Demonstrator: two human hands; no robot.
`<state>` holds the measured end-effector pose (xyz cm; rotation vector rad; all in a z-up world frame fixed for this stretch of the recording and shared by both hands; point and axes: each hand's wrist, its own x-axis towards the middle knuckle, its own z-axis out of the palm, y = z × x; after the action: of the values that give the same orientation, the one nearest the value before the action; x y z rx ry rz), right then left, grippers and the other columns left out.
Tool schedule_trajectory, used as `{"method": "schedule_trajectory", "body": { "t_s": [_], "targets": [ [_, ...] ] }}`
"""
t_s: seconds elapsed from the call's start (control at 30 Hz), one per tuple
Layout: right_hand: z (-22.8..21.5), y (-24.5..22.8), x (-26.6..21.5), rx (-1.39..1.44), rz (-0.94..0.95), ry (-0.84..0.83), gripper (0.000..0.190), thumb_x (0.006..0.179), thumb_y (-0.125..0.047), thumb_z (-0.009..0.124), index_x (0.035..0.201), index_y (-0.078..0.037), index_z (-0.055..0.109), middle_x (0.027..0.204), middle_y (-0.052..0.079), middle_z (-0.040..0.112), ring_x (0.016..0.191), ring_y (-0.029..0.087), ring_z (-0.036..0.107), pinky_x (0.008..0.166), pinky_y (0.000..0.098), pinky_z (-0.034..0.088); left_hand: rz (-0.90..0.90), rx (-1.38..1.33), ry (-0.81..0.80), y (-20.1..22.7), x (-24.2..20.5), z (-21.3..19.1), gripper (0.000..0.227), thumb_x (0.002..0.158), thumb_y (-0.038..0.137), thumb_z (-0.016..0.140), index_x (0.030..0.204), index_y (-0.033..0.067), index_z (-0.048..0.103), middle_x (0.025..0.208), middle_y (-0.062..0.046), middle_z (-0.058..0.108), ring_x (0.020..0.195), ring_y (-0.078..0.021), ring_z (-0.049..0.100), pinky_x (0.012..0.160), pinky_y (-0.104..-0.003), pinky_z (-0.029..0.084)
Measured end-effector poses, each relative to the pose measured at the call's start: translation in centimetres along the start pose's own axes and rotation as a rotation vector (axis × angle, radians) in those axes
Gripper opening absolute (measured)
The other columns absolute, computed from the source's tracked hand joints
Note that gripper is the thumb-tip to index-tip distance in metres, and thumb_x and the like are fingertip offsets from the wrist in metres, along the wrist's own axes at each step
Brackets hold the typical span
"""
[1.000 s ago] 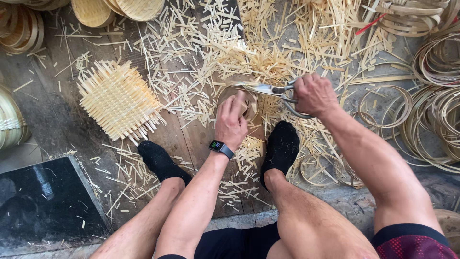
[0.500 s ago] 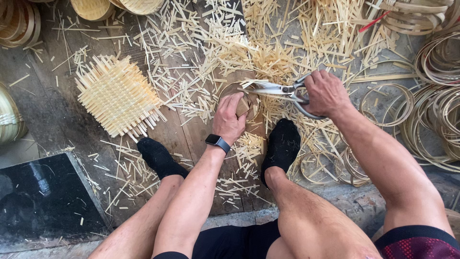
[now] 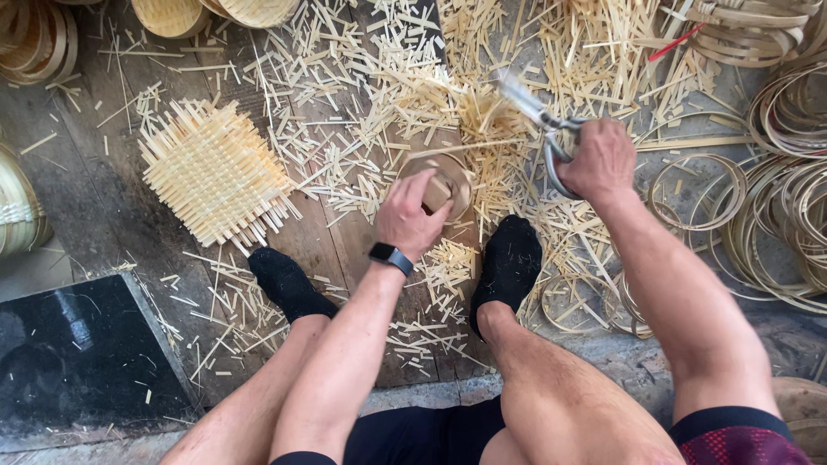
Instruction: The person assembles a small bamboo basket by fitting a woven square base onto a round bamboo frame and trimming the excess bamboo with shears.
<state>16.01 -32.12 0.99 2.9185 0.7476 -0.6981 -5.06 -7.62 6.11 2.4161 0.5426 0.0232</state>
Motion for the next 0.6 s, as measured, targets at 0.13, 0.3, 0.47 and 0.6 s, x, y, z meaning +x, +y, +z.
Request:
{"method": "schedule_trajectory", "body": {
  "t_s": [0.13, 0.3, 0.47, 0.6],
  "targets": [
    [0.9, -0.4, -0.3, -0.084, 0.104, 0.186, 0.069, 0.064, -0.03, 0.088, 0.117, 0.007, 0.061, 0.11, 0.022, 0.054, 0.097, 0.032, 0.055, 0.09, 0.0448, 0.052, -0.281, 0.005, 0.049, 2.8, -0.9, 0.2, 0.074, 0.067, 0.058, 0.087, 0.114, 0.0049, 0.069, 0.107, -0.016, 0.07, 0.091, -0.0317, 0.07, 0.074, -0.043, 0.057],
    [-0.2, -6.8, -2.4, 0.85, 0.074, -0.382, 0.045, 0.093, -0.03, 0.074, 0.13, -0.007, 0.064, 0.119, 0.013, 0.068, 0.106, 0.022, 0.068, 0.095, 0.039, 0.056, -0.611, -0.352, -0.086, -0.2, -0.6, 1.3, 0.058, 0.086, 0.055, 0.072, 0.125, 0.0122, 0.07, 0.095, -0.009, 0.077, 0.085, -0.0216, 0.076, 0.076, -0.035, 0.06],
    [0.1, -10.0, -1.5, 0.961, 0.049, -0.428, 0.028, 0.091, -0.024, 0.076, 0.11, -0.004, 0.076, 0.093, 0.009, 0.077, 0.081, 0.016, 0.07, 0.075, 0.0332, 0.057, -0.367, -0.147, -0.075, -5.9, 2.6, 3.1, 0.036, 0.083, 0.023, 0.083, 0.116, 0.0094, 0.077, 0.103, -0.011, 0.078, 0.087, -0.0197, 0.073, 0.081, -0.033, 0.058],
    [0.9, -9.8, 0.3, 0.992, 0.114, -0.516, 0.018, 0.086, -0.018, 0.081, 0.096, -0.003, 0.078, 0.082, 0.006, 0.075, 0.071, 0.013, 0.067, 0.065, 0.0305, 0.054, -0.602, -0.219, -0.353, -6.1, 5.1, 3.0, 0.031, 0.071, 0.014, 0.091, 0.101, 0.0106, 0.082, 0.095, -0.007, 0.08, 0.08, -0.016, 0.075, 0.081, -0.029, 0.059]
  ]
}}
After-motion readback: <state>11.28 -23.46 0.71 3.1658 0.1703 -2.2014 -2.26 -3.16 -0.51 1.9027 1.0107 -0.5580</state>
